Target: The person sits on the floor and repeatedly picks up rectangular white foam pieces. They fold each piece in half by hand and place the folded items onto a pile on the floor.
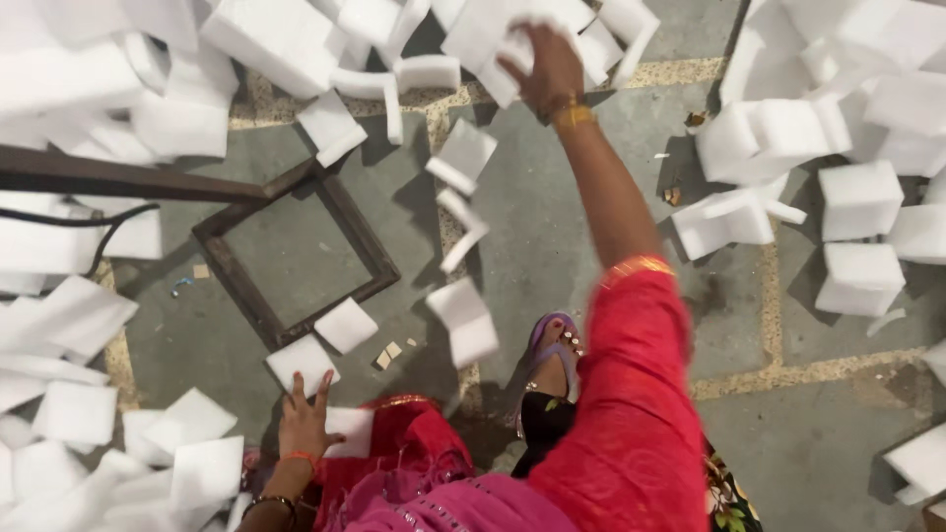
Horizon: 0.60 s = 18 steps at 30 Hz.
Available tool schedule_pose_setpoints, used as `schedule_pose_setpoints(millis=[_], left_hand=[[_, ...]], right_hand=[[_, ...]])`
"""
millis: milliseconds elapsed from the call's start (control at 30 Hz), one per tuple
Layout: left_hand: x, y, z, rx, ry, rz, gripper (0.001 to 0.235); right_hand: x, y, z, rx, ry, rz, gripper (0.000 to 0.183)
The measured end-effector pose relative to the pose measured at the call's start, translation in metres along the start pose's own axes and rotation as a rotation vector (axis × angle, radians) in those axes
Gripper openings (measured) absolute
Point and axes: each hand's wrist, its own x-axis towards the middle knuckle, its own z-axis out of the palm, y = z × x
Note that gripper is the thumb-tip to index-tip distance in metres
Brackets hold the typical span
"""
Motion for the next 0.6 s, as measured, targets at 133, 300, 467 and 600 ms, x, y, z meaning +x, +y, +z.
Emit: schedule_pose_setpoints(millis=[133,300,467,600], left_hand=[[0.011,-0.001,0.009,-0.038,0.008,0.007,0.143],[0.013,-0.004,0.016,-0.023,-0.082,-0.01,0.144],[0.014,0.001,-0.003,-0.029,-0.079,-0.003,0.142],[0.009,-0.01,-0.01,-0.13,-0.119,0.027,0.139]], right_hand=[[0.069,0.033,0.038,-0.101,-0.282,0.684,0.11],[0.027,0.004,0.103,-0.067,-0.652,0.546,0.106],[-0.05,-0.05,0.087,-0.185,-0.704,0.4,0.105],[-0.123,-0.107,0.06,-0.13,-0.743,0.412,0.093]])
